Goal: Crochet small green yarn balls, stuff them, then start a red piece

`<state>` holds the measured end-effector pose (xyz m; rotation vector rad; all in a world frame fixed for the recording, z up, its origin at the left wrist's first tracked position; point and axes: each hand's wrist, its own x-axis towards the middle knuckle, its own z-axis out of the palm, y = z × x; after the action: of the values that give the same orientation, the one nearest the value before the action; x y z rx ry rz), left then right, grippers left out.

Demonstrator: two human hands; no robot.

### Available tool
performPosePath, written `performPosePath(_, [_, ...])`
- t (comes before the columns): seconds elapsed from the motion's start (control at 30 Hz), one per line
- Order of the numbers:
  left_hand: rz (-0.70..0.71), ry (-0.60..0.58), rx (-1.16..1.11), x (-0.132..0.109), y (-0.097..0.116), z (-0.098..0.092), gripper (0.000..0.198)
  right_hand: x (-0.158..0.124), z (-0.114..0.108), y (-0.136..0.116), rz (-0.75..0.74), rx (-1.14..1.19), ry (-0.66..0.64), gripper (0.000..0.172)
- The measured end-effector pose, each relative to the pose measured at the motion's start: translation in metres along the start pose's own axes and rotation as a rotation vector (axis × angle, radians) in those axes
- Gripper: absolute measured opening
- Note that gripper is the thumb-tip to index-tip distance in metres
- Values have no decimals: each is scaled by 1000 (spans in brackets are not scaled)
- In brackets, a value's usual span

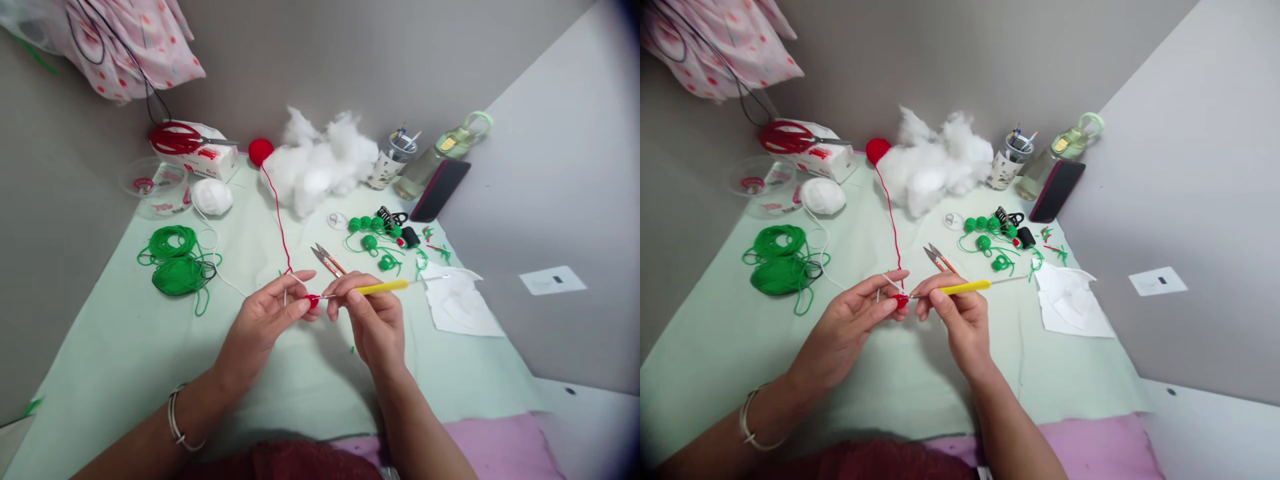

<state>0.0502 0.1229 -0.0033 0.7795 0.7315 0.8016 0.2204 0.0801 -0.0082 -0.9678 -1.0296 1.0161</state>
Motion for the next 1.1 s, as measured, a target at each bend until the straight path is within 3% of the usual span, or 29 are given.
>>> performPosePath(0.57, [54, 51, 120, -1, 2, 2, 31, -2, 2, 2, -129, -99, -11, 17])
performPosePath(0.77, [74, 93, 178, -1, 2, 2, 33, -4, 5, -5, -196, -286, -28, 20])
performPosePath(0.97, [134, 137, 225, -1, 2, 3, 6, -7, 9, -8, -298, -454, -31, 21])
performPosePath(1.1, [138, 128, 229, -2, 0, 3, 7, -8, 11, -6, -303, -440, -10, 22])
